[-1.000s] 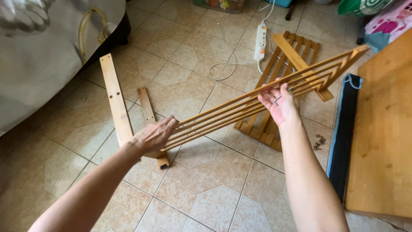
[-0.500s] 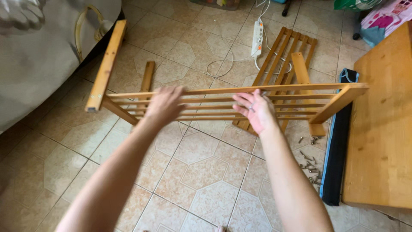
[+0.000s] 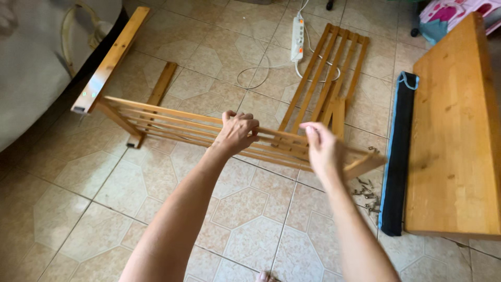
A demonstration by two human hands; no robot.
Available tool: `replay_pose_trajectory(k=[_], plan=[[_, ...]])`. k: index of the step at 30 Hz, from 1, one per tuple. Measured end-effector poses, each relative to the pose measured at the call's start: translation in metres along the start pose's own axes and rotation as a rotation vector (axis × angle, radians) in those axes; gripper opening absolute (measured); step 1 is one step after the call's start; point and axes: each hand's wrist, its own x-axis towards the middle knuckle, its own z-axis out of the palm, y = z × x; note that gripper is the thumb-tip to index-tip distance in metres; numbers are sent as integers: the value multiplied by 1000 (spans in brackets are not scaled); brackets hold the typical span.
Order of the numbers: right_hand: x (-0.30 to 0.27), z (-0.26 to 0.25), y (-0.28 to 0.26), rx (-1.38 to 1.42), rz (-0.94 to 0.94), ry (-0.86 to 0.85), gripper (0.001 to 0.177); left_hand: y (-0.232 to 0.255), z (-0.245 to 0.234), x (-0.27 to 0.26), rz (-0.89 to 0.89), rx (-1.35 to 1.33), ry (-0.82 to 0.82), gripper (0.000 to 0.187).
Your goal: The person assembles a wooden frame by aligning slats and crossbars, then fastening them with screws and an Allen key. They work on multiple joints, tightening each connection before moving to the next section of the frame.
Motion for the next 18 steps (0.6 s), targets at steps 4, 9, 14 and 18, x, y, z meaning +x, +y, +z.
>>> replay_pose_trajectory(k=[4,9,14,18], plan=[[12,-53,4,-518,-169,-29,55,5,-6,6,23,-21,-43,26],[22,-68,15,-606,-6,-433,62,12,-4,8,-186,83,-82,15],[6,-50,43,-661,166,-658,58,29,37,-15,-523,-59,649,55],[2,-40,51,-493,27,-489,37,63,63,-28,-732,-860,636,96]])
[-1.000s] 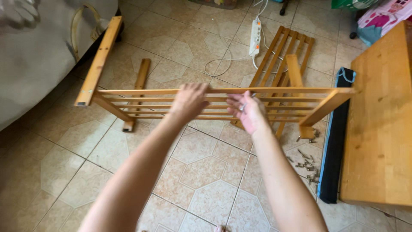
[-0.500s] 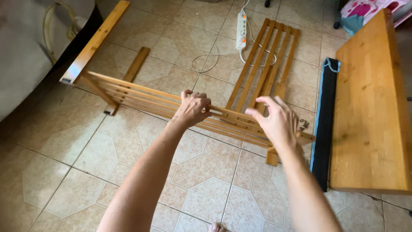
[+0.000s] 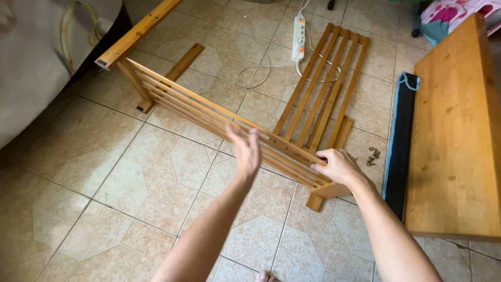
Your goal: The person assembles a wooden frame by aligning slats and crossbars, then fastening them with screws and an Allen key. They work on multiple joints, tightening each connection before moving to the next section of the frame.
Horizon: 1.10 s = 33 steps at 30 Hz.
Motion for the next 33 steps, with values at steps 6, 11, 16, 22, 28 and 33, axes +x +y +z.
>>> replay_pose_trajectory(k=[6,11,16,22,28,33], plan=[[-15,-14,-25,-86,-2,34,22,23,31,-15,-59,-33,-213,134],[-23,-47,-71,-177,83,-105,24,56,24,7,-165,-29,-232,136],[-16,-67,-105,-123,5,-53,25,76,14,44,-233,-37,-234,129],[38,-10,-137,121,-99,-33,16,44,-4,68,-114,116,-158,111],[87,73,-175,869,-238,-93,21,15,-43,83,-215,108,-83,97],[92,98,-203,1249,-23,-360,27,-7,-82,101,-351,133,-105,91]])
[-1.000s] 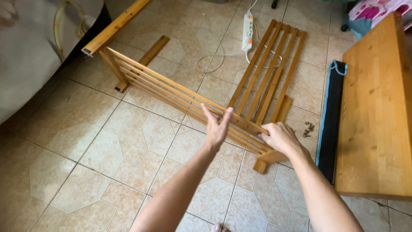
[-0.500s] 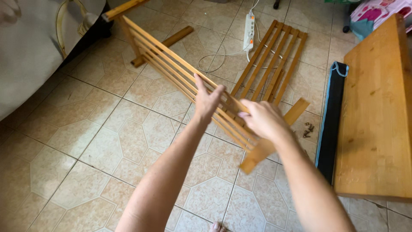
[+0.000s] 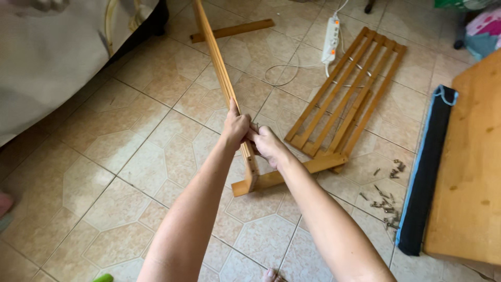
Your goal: The person assembles a wooden frame by aligning slats and crossbars, then fastening them with screws and an Allen key. They work on multiple joints, tightening each connection before moving to the next section of the frame.
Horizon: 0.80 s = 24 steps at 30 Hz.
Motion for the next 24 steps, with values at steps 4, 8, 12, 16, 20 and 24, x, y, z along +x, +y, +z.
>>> replay_pose_trajectory(k=[4,8,12,16,20,24], plan=[[2,2,7,63,-32,-125,28,-22,-26,16,214,48,5,85],[4,-28,22,-169,-5,96,29,-22,-46,33,69,245,-8,83],[9,-62,44,-126,96,169,28,-7,-61,32,77,349,-19,84],[19,-90,68,-62,88,173,28,18,-56,16,32,692,78,90],[31,-126,90,-10,46,244,25,30,-5,-7,460,1024,371,90],[34,-194,106,81,53,367,27,5,87,-11,530,858,23,90]])
